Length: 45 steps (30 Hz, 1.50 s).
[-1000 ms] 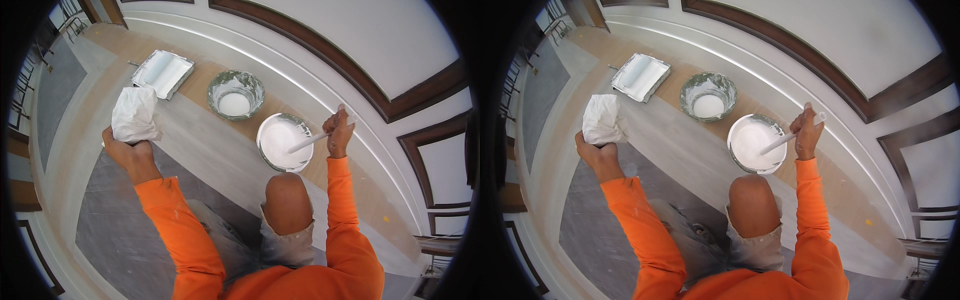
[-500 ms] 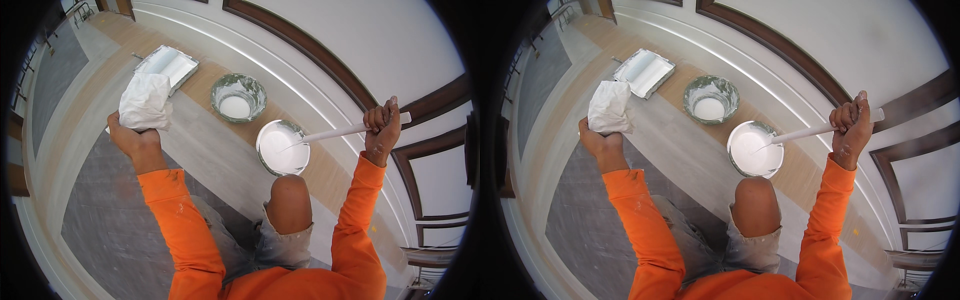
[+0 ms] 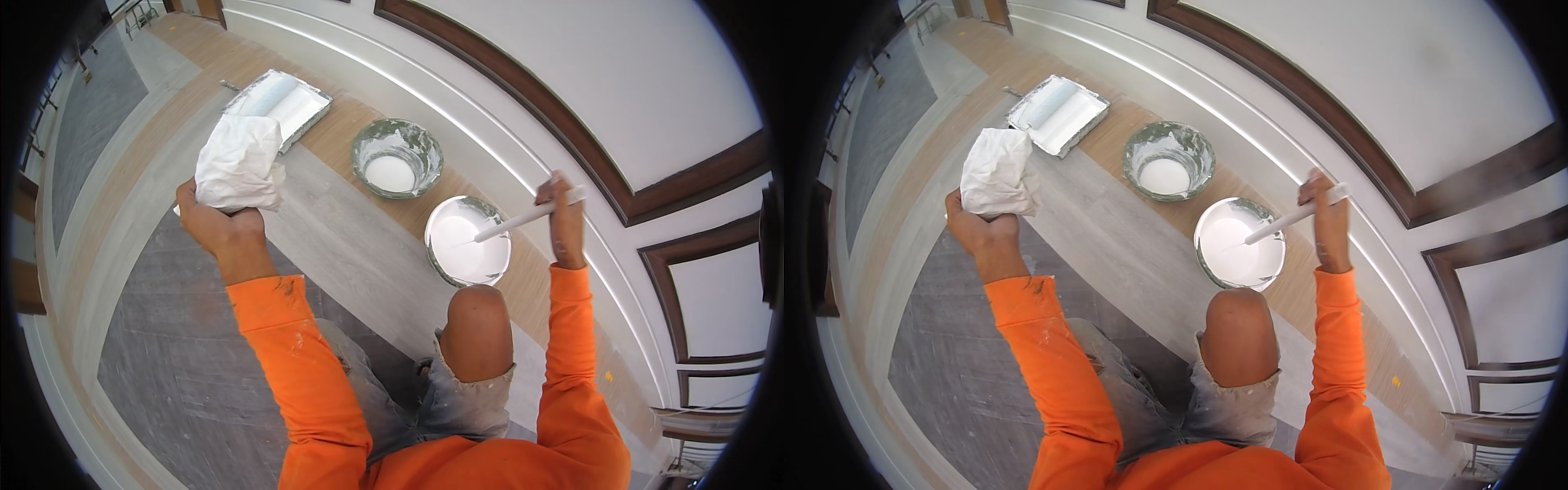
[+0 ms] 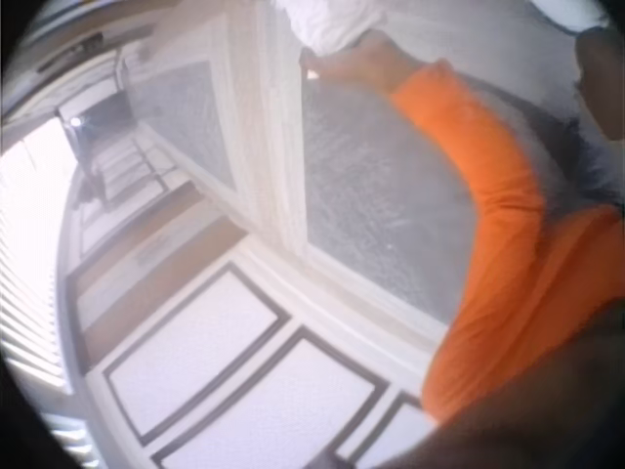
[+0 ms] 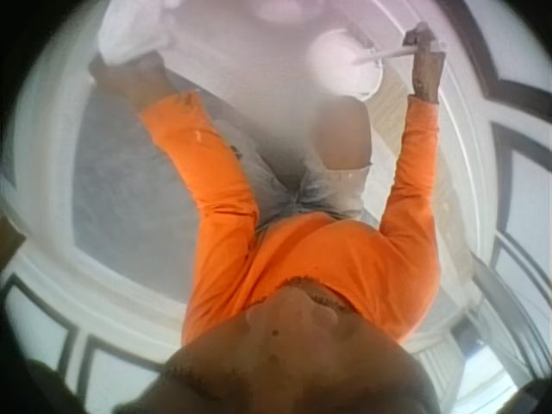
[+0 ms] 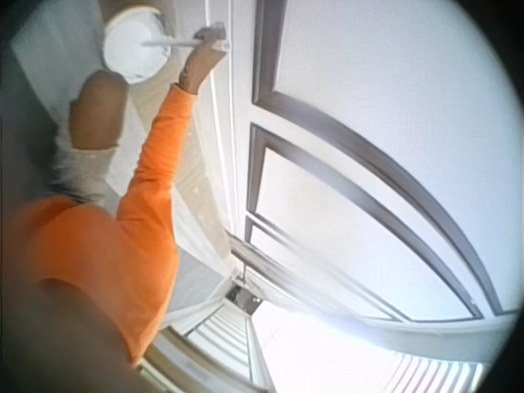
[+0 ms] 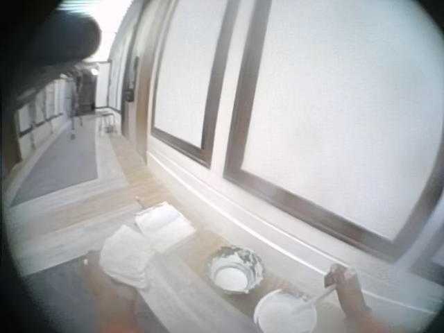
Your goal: The person sits on the floor and uses a white stick to stir white paint in a bucket. They hold a white cloth in their left hand while mixing with their right hand. The person occasionally wipes the cloth on a paint tray and adjusts the position of the buckets.
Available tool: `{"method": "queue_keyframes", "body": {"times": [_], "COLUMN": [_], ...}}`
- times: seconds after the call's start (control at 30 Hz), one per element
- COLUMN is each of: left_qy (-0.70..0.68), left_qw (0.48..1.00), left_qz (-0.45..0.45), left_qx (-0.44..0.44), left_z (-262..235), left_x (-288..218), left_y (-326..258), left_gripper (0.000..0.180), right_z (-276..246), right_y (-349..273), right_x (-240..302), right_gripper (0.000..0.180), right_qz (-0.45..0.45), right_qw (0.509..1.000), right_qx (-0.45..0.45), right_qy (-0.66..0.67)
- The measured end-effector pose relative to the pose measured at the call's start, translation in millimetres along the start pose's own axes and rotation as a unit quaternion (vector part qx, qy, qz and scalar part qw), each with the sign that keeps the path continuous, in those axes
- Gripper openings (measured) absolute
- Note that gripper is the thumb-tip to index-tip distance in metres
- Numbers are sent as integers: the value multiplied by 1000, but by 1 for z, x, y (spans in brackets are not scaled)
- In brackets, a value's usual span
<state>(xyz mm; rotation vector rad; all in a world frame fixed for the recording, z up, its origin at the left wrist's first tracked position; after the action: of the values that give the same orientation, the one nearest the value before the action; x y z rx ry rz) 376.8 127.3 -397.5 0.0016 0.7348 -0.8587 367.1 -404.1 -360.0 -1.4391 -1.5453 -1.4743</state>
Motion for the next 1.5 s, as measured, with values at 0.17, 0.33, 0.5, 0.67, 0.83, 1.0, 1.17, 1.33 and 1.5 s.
{"method": "queue_keyframes", "body": {"times": [0.17, 0.33, 0.5, 0.67, 0.83, 1.0, 1.17, 1.33, 1.5], "left_qy": [-4, -11, -7, 4, -5, 8, 14, 13, 8], "left_qw": [1000, 1000, 1000, 1000, 1000, 1000, 1000, 1000, 1000], "left_qz": [8, 8, 7, 10, 0, 2, -2, -5, 5], "left_qx": [-1, -9, -12, -15, -24, -26, -19, -8, -28], "left_z": [-4, -6, -5, -7, -6, -7, -5, -6, -6], "left_x": [-8, -15, -12, -5, -5, -6, 1, -4, -6], "left_y": [2, 3, 4, 7, 8, 11, 8, 13, 9], "left_gripper": [41, 41, 41, 41, 41, 41, 41, 41, 39], "right_z": [23, 31, 30, 11, 11, 37, 46, 14, 4], "right_y": [-36, -67, -90, -83, -98, -113, -82, -66, -91], "right_x": [-98, -130, -155, -158, -152, -175, -180, -174, -186], "right_gripper": [34, 34, 31, 24, 22, 26, 28, 28, 29], "right_qz": [151, 249, 290, 195, 196, 286, 146, 125, 195], "right_qw": [973, 936, 923, 956, 946, 951, 977, 962, 936], "right_qx": [41, 113, 140, 119, 115, 83, 59, 10, 66], "right_qy": [-170, -222, -208, -183, -233, -80, -143, -242, -286]}}
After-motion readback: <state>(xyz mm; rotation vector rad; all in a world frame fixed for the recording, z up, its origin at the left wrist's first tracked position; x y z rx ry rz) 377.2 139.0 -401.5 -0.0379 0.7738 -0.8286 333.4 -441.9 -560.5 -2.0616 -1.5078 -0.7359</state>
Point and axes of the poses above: each hand's wrist, its own y-axis towards the middle knuckle, its own z-axis out of the palm, x = y × z, the point moved 10 cm from there along y, towards the middle knuckle, and after that the axes turned 4 degrees about y, right-handed, at the moved point
